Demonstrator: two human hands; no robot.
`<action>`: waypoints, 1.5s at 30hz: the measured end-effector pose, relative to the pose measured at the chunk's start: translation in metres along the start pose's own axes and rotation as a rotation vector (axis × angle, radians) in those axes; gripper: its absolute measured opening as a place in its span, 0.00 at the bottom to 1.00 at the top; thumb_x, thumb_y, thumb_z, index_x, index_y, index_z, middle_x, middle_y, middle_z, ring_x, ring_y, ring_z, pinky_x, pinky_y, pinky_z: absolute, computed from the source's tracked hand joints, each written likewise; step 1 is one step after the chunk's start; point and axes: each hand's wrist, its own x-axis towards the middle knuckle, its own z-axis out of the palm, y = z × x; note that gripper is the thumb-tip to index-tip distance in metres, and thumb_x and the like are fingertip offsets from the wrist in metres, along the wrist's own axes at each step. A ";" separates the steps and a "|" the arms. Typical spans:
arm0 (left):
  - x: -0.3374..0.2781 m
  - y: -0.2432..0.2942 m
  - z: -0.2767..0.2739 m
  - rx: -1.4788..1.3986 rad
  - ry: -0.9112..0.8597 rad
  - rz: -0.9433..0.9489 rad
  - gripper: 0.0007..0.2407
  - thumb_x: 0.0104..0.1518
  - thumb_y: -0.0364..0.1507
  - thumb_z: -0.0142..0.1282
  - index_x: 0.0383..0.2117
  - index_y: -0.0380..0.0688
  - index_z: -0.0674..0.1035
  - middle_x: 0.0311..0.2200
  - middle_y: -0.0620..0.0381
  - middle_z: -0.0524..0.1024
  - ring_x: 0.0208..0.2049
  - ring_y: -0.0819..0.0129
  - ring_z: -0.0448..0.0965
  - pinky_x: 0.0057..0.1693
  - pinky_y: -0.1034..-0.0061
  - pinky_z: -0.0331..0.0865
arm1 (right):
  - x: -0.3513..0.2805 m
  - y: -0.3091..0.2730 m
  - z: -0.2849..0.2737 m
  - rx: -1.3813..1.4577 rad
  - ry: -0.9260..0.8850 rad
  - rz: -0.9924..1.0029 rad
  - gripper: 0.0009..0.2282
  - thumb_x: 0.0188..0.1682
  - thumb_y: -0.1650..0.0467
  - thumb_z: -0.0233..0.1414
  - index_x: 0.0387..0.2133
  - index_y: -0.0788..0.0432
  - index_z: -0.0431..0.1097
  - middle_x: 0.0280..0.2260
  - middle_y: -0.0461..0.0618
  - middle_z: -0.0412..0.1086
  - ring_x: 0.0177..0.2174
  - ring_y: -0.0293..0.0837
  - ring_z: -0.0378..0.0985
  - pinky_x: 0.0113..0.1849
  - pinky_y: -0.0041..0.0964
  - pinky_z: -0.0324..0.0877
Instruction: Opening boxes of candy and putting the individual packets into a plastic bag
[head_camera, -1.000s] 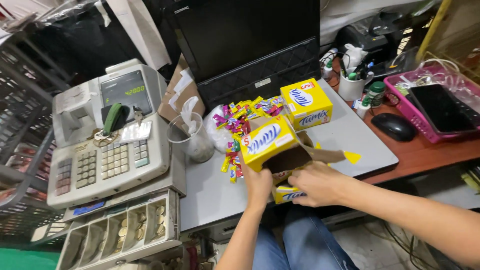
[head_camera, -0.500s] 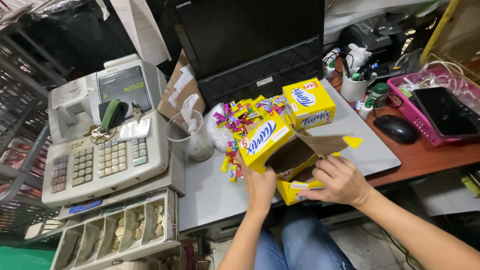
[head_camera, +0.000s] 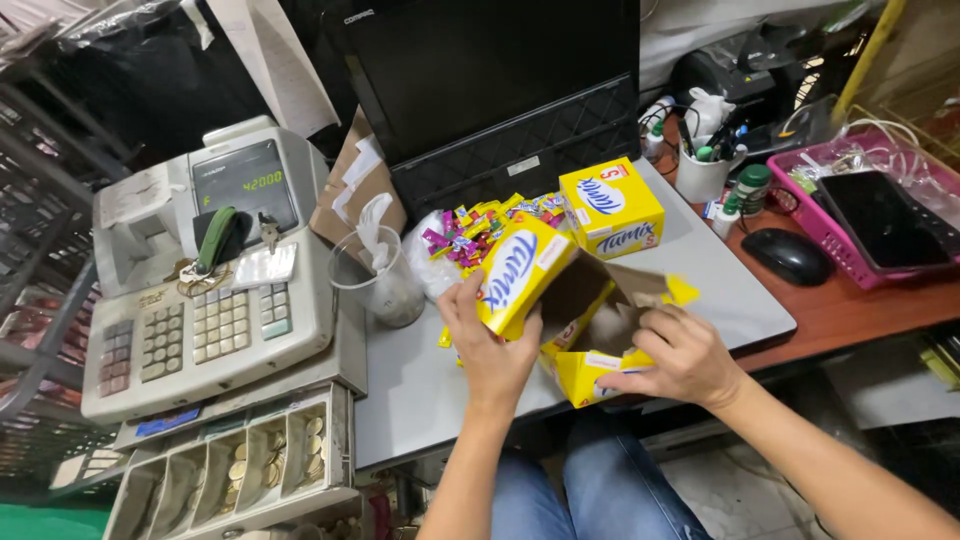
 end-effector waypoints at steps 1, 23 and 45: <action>0.001 0.004 0.000 -0.001 -0.004 0.002 0.32 0.35 0.25 0.71 0.54 0.47 0.73 0.45 0.44 0.64 0.49 0.40 0.74 0.57 0.55 0.69 | -0.006 0.001 0.003 -0.003 0.001 0.003 0.25 0.43 0.47 0.58 0.18 0.53 0.62 0.26 0.48 0.65 0.24 0.50 0.72 0.32 0.38 0.71; -0.018 0.025 -0.001 0.010 -0.507 -0.119 0.43 0.38 0.46 0.73 0.63 0.41 0.66 0.54 0.30 0.60 0.57 0.24 0.65 0.62 0.42 0.61 | -0.037 -0.017 -0.009 0.091 0.075 0.474 0.46 0.33 0.42 0.58 0.58 0.59 0.53 0.58 0.63 0.57 0.56 0.61 0.62 0.58 0.60 0.57; 0.015 -0.018 0.175 -0.017 -0.415 0.078 0.20 0.66 0.32 0.42 0.63 0.40 0.66 0.67 0.38 0.59 0.69 0.44 0.54 0.71 0.50 0.44 | -0.086 0.055 -0.079 0.277 0.112 1.270 0.42 0.32 0.78 0.65 0.65 0.68 0.54 0.54 0.69 0.66 0.42 0.53 0.74 0.42 0.44 0.71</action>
